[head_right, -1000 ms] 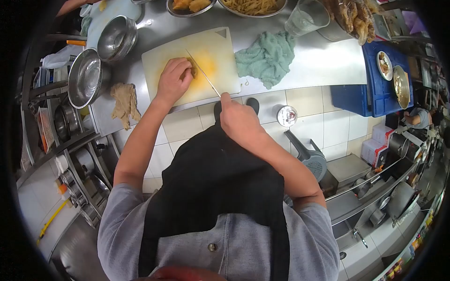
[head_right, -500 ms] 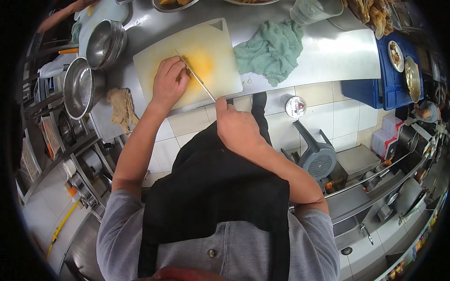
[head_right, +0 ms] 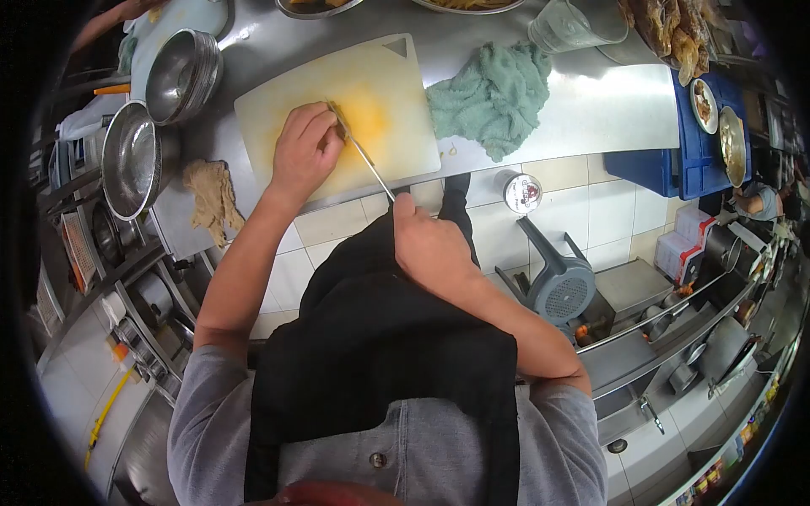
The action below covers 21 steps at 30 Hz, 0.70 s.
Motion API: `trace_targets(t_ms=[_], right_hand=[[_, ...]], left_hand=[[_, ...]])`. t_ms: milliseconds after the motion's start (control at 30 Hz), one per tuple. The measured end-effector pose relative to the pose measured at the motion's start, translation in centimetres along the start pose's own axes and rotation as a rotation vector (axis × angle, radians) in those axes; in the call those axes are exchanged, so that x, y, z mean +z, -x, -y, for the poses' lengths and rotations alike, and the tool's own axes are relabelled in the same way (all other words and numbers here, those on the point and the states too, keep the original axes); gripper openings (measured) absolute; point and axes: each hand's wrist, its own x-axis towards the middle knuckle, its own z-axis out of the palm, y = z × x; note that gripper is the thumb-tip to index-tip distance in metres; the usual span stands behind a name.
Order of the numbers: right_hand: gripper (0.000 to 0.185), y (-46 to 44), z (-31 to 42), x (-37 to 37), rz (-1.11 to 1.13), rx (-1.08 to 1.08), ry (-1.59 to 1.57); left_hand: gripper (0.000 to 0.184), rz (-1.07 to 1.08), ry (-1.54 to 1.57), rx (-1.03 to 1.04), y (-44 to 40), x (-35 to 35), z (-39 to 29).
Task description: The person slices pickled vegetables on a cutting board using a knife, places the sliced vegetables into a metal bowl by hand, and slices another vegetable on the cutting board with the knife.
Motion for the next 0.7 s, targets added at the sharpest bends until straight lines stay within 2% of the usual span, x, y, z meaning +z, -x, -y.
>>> trace_targets(t_ms=[133, 233, 433, 567, 633, 700], right_hand=[[0.020, -2.7, 1.8, -1.1, 0.072, 0.039, 0.042], [0.021, -1.2, 2.3, -2.5, 0.100, 0.060, 0.050], [0.021, -4.2, 1.6, -0.3, 0.020, 0.058, 0.065], [0.020, 0.1, 0.5, -0.6, 0.048, 0.032, 0.068], [0.021, 2.4, -0.5, 0.1, 0.149, 0.106, 0.124], [0.021, 3.5, -0.7, -0.6, 0.142, 0.103, 0.118]], left_hand=[[0.025, -0.019, 0.025, 0.003, 0.2, 0.1, -0.2], [0.024, -0.025, 0.037, 0.006, 0.1, -0.1, 0.0], [0.024, -0.032, 0.047, -0.002, 0.2, -0.1, -0.1], [0.023, -0.024, 0.040, -0.008, 0.3, -0.1, 0.0], [0.022, -0.035, 0.046, -0.006, 0.3, 0.0, 0.0], [0.021, -0.043, 0.048, 0.001, 0.3, -0.1, 0.1]])
